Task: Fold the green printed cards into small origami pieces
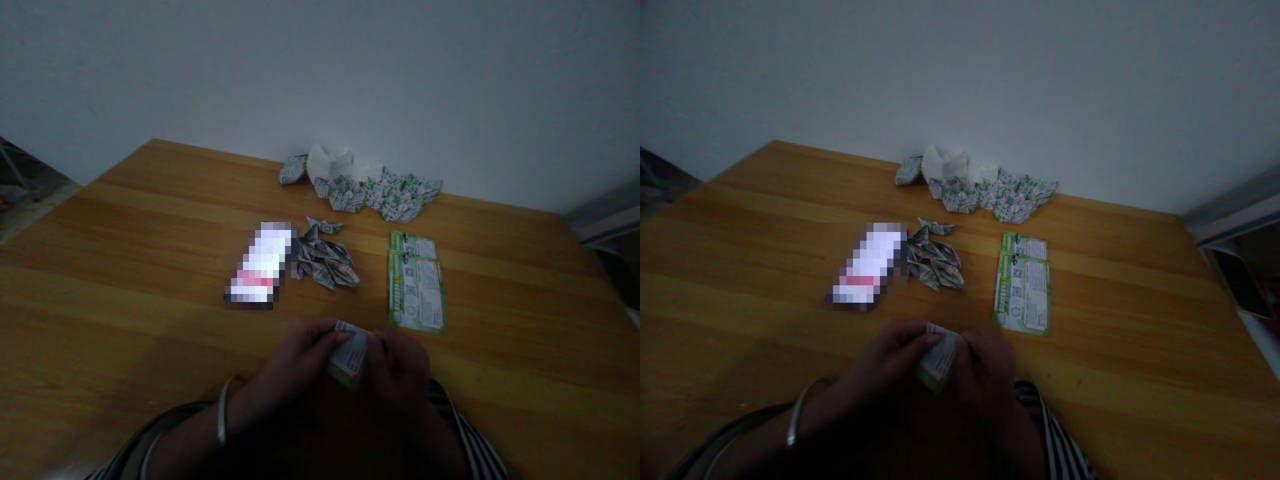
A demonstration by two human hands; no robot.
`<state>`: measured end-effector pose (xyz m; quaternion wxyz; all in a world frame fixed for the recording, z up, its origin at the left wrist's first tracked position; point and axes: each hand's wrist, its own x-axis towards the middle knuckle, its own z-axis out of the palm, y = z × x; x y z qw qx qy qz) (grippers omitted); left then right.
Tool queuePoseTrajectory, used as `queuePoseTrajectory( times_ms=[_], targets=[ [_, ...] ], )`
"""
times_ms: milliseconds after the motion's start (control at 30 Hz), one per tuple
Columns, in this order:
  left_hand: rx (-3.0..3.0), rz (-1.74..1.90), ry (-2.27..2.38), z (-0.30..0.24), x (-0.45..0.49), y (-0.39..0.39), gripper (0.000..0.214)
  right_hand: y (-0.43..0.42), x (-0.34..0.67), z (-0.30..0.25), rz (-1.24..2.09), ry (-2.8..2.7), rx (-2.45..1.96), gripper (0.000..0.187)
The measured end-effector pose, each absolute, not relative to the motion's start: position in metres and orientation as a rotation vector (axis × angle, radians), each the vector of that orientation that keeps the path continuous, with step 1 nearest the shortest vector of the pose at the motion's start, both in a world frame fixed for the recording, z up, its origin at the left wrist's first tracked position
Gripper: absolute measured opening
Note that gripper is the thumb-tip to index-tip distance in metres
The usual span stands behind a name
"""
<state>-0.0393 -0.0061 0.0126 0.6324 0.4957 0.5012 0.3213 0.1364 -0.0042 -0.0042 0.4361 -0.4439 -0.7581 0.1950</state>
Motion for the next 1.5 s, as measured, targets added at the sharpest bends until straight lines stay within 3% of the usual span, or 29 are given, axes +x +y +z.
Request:
queuePoseTrajectory(
  times_ms=[233, 567, 700, 767, 833, 967, 1100, 1233, 1367, 1500],
  targets=[
    [1.208, 0.7, 1.271, 0.011, -0.042, -0.005, 0.031, -0.003, 0.139, -0.004, 0.565, -1.718, -1.252, 0.027],
    [1.309, 0.951, 1.424, 0.019, -0.054, 0.001, 0.033, 0.003, 0.144, -0.004, 1.058, -1.89, -1.078, 0.034],
    [1.329, 0.836, 1.372, 0.019, -0.064, 0.007, 0.035, 0.008, 0.155, -0.009, 1.337, -1.944, -1.006, 0.022],
    [1.368, 0.713, 1.291, 0.016, -0.069, 0.01, 0.035, 0.012, 0.16, -0.008, 1.37, -1.93, -0.976, 0.061],
    [1.399, 0.621, 1.224, 0.013, -0.073, 0.011, 0.037, 0.017, 0.164, -0.007, 1.376, -1.995, -0.878, 0.078],
    [1.413, 0.522, 1.177, 0.014, -0.073, 0.01, 0.041, 0.019, 0.164, -0.01, 1.346, -2.096, -0.659, 0.048],
    [1.46, 0.49, 1.159, 0.019, -0.07, 0.008, 0.041, 0.013, 0.158, -0.016, 1.234, -2.014, -0.694, 0.038],
    [1.475, 0.501, 1.143, 0.018, -0.066, 0.007, 0.04, 0.008, 0.153, -0.011, 1.138, -1.908, -0.822, 0.016],
    [1.335, 0.652, 1.136, 0.016, -0.061, 0.005, 0.023, 0.007, 0.149, -0.007, 1.084, -1.891, -0.962, 0.019],
    [1.16, 0.853, 1.054, 0.014, -0.057, 0.002, 0.022, 0.007, 0.148, -0.008, 1.006, -1.857, -1.166, 0.022]
  ],
)
